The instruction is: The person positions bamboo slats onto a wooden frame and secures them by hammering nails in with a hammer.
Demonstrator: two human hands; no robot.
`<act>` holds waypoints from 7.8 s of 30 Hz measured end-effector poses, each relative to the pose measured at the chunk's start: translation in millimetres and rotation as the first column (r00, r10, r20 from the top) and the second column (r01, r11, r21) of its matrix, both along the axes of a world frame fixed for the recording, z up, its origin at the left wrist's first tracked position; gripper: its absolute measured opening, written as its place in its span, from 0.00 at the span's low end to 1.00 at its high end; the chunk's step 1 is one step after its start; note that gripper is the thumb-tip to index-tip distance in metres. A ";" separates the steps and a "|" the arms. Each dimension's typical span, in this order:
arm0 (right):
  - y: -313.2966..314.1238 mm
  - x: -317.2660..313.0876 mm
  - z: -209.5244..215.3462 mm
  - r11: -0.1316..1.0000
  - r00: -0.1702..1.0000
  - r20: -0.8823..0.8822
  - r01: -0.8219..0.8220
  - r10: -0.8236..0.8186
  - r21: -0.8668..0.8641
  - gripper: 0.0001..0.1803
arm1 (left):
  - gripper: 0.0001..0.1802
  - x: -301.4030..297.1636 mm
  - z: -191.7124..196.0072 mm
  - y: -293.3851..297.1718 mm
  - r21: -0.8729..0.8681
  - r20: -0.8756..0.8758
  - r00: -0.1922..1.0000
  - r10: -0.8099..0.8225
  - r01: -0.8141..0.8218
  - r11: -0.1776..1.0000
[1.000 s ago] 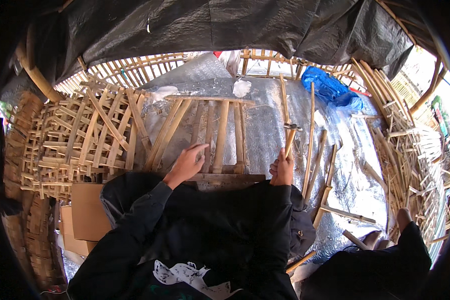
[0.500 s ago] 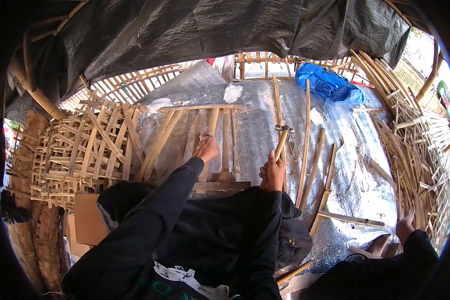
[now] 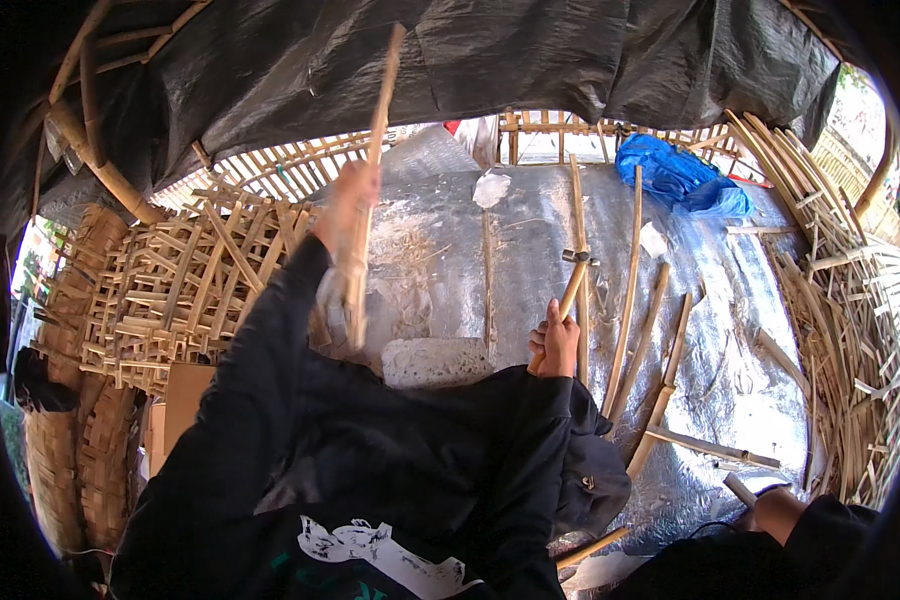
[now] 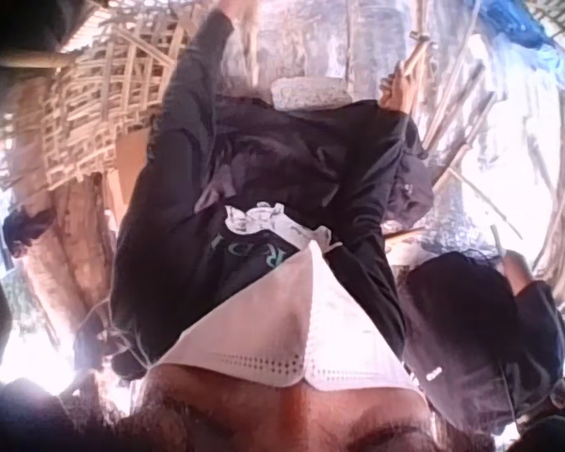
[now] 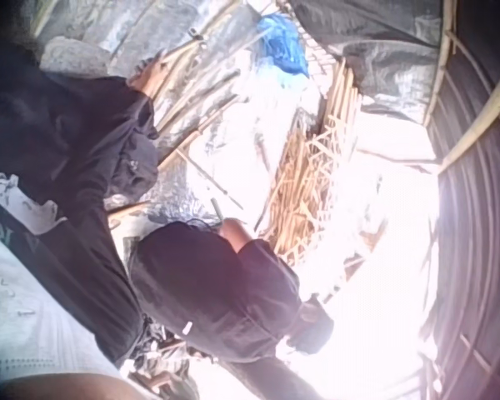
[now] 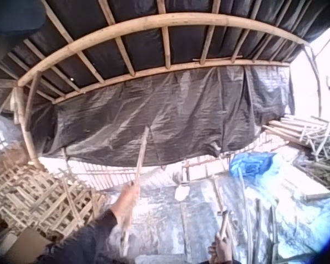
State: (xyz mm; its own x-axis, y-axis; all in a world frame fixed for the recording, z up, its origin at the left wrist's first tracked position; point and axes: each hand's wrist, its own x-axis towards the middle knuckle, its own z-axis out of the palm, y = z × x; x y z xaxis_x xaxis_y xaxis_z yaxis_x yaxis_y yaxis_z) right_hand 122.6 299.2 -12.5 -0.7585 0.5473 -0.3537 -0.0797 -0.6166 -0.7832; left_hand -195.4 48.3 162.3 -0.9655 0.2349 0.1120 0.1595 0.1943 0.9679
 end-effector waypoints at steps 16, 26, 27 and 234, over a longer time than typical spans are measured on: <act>4.0 3.5 1.0 0.996 0.985 -0.166 0.029 -0.043 -0.084 0.16 | 0.31 22.8 -72.2 -64.0 0.966 -0.248 0.615 -0.749 0.219 -0.140; 19.3 16.1 -29.5 0.985 0.998 -0.016 0.070 -0.068 0.156 0.18 | 0.30 27.3 -269.9 -65.1 0.993 -0.067 0.620 -0.782 -0.032 -0.110; 24.9 12.5 -34.2 0.982 0.999 -0.016 0.052 -0.050 0.180 0.17 | 0.30 23.1 -270.6 -60.9 0.992 -0.068 0.627 -0.776 -0.039 -0.119; -9.7 26.0 21.0 0.721 0.980 0.128 0.021 -0.151 0.693 0.07 | 0.07 173.0 -123.7 -73.5 -0.082 0.083 0.856 -0.511 0.516 0.852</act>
